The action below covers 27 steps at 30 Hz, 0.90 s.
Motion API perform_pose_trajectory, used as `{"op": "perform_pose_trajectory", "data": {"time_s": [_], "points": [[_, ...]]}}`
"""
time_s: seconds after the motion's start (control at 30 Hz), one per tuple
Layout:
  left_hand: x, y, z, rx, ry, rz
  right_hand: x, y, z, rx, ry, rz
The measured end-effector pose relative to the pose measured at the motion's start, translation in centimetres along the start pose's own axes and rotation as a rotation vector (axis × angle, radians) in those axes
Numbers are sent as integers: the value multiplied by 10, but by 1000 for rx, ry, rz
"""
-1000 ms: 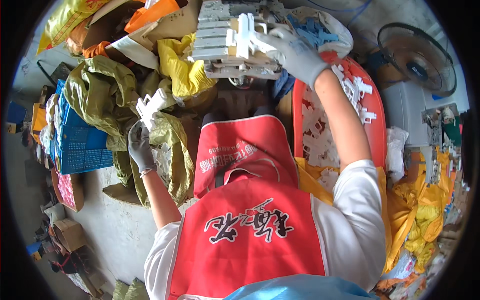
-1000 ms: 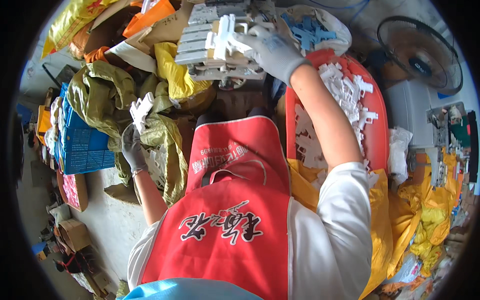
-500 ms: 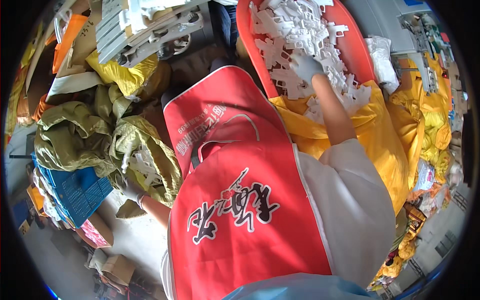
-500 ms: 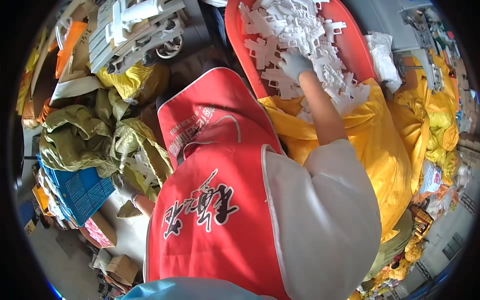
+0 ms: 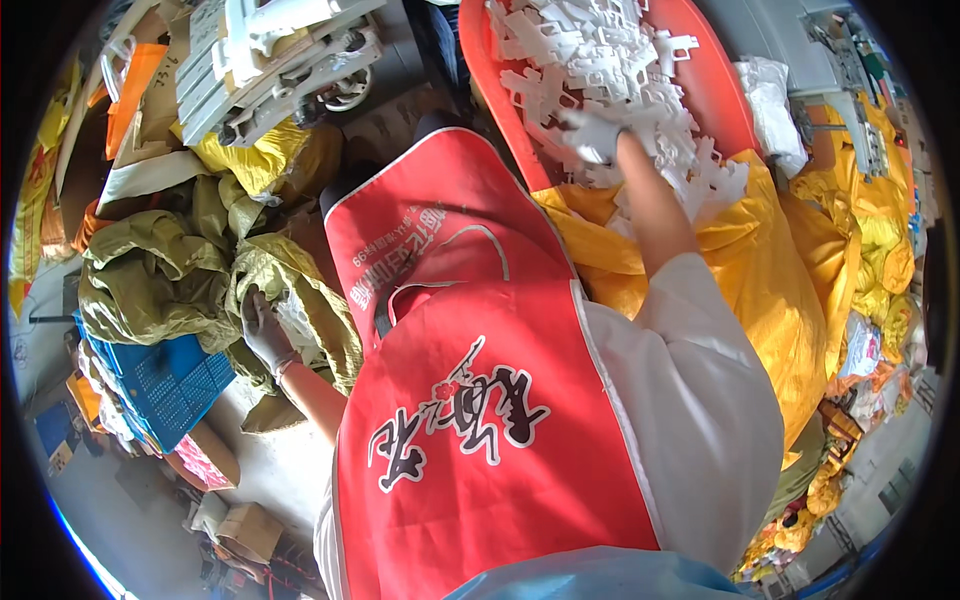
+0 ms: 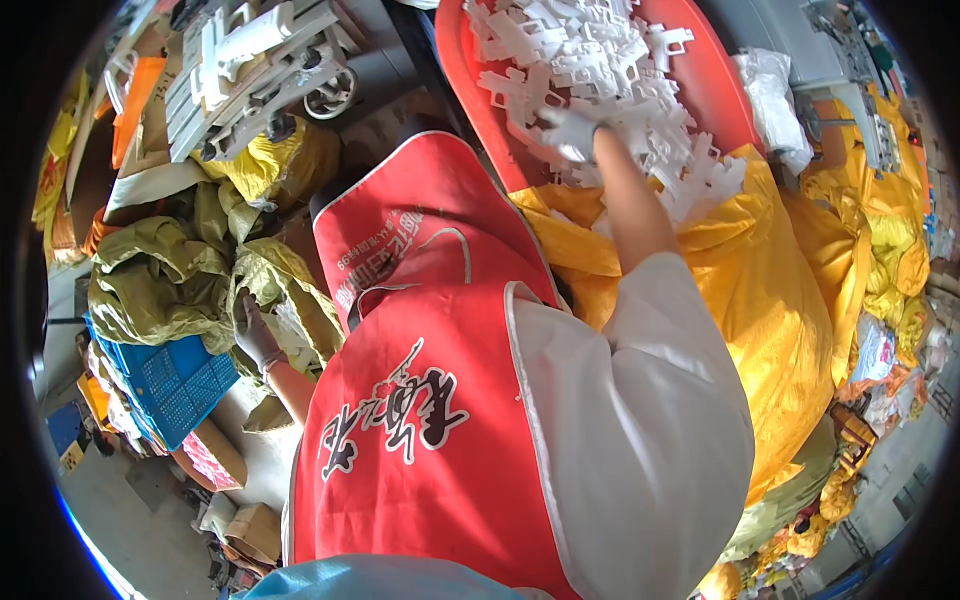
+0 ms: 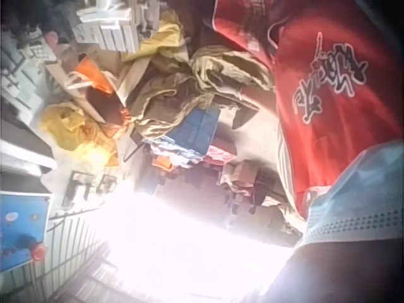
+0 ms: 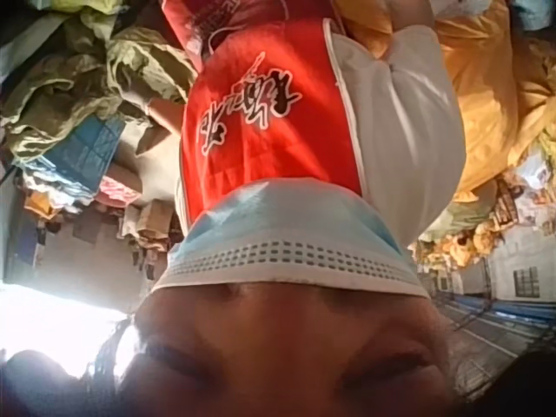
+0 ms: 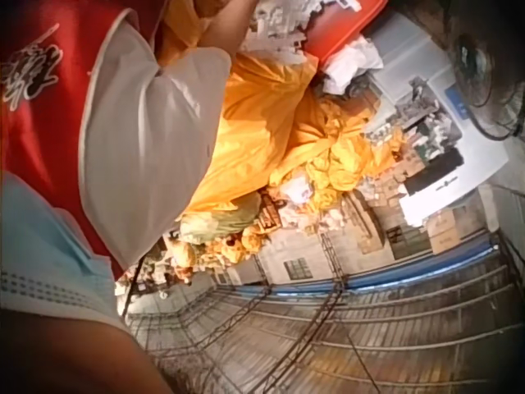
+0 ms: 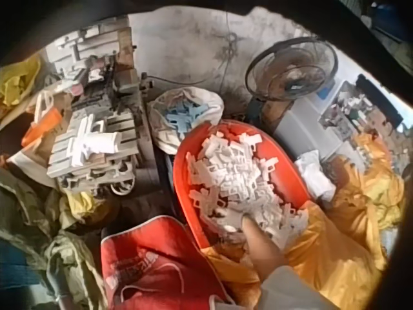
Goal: The person prints toy gun components by mounting them onto a printing machine fixture, transfers the finished components into a collection bag, and pours additional toy gun pieces from a large sack into a basin.
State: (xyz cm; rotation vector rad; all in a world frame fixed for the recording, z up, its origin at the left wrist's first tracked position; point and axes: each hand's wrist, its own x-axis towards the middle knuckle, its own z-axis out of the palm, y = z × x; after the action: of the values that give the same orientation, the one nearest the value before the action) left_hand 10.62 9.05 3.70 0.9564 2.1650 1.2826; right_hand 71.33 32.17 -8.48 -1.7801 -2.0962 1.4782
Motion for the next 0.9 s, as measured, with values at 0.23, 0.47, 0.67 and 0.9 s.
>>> {"op": "perform_pose_trajectory", "data": {"time_s": [0.23, 0.47, 0.67, 0.9], "points": [[-4, -5, 6, -70, 26, -52, -28, 15, -15, -343, 247, 106], [14, 17, 21, 61, 22, 85, -12, 44, 72, -584, 828, 71], [32, 119, 50, 185, 79, 370, -20, 12, 60, -827, 504, 77], [52, 207, 65, 124, 78, 702, -31, -23, 46, -774, 371, 227]]}}
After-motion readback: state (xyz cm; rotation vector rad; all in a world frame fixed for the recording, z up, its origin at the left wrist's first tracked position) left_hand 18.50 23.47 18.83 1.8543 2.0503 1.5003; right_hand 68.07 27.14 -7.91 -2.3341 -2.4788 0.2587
